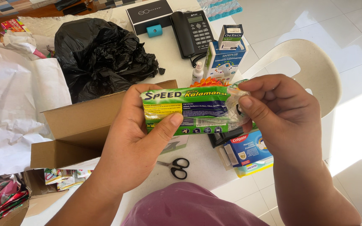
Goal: The person unwraps festive wrapping paper from a boxed solar flood light using scissors and their hands, removes the paper, opens the product box, and takes out soap packages, peeling the plastic wrapper off one soap bar.
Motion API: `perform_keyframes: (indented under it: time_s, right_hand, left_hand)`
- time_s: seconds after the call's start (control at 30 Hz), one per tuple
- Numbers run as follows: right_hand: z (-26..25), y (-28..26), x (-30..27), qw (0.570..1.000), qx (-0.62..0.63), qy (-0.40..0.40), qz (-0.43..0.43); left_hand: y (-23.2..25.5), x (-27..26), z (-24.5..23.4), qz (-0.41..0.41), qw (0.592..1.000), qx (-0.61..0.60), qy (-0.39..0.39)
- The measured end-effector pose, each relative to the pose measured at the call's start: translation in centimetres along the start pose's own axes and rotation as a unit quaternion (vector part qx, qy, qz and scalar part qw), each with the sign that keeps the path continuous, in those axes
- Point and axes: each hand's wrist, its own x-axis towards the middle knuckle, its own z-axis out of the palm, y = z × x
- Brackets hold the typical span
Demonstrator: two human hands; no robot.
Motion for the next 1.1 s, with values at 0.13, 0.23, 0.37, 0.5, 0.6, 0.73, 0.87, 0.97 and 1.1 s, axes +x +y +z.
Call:
perform_keyframes:
  time_s: [0.13, 0.23, 0.37, 0.5, 0.6, 0.73, 0.87, 0.97, 1.1]
  right_hand:
    - [0.3, 0.4, -0.1, 0.998, -0.006, -0.006, -0.067]
    - [0.3, 0.7, -0.4, 0.987, -0.095, 0.001, -0.133]
    - [0.1, 1.1, -0.4, 0.962, -0.161, 0.017, -0.222]
    - [-0.3, 1.1, -0.2, 0.986, -0.047, 0.002, -0.158]
    - [-0.7, 0.9, 0.1, 0.989, -0.014, -0.008, -0.145]
    - [-1.1, 1.2, 0.1, 0.989, -0.015, -0.008, -0.148]
    - [-1.8, 2.1, 0.4, 0.987, 0.092, -0.014, -0.128]
    - [-1.9, 3.5, 1.4, 0.947, 0.299, -0.076, -0.091]
    - [0.5, 5.8, 0.8, 0.945, 0.234, -0.205, -0.096]
  left_hand:
    - [0.2, 0.0, -0.1, -0.005, 1.0, 0.005, 0.006]
    - [0.4, 0.0, -0.1, 0.007, 1.0, 0.017, 0.007]
    - [0.7, 0.0, -0.2, 0.013, 0.999, 0.037, 0.009]
    - [0.9, -0.1, -0.1, 0.007, 0.999, 0.041, 0.013]
    - [0.9, -0.1, 0.1, 0.011, 0.999, 0.046, 0.014]
    - [0.8, 0.0, 0.0, 0.018, 0.999, 0.035, 0.007]
    - [0.1, 0.2, -0.2, -0.006, 1.0, 0.009, 0.015]
    - [-0.8, 0.7, -0.5, -0.066, 0.994, -0.091, -0.001]
    - [-2.6, 1.2, -0.1, -0.219, 0.943, -0.248, -0.027]
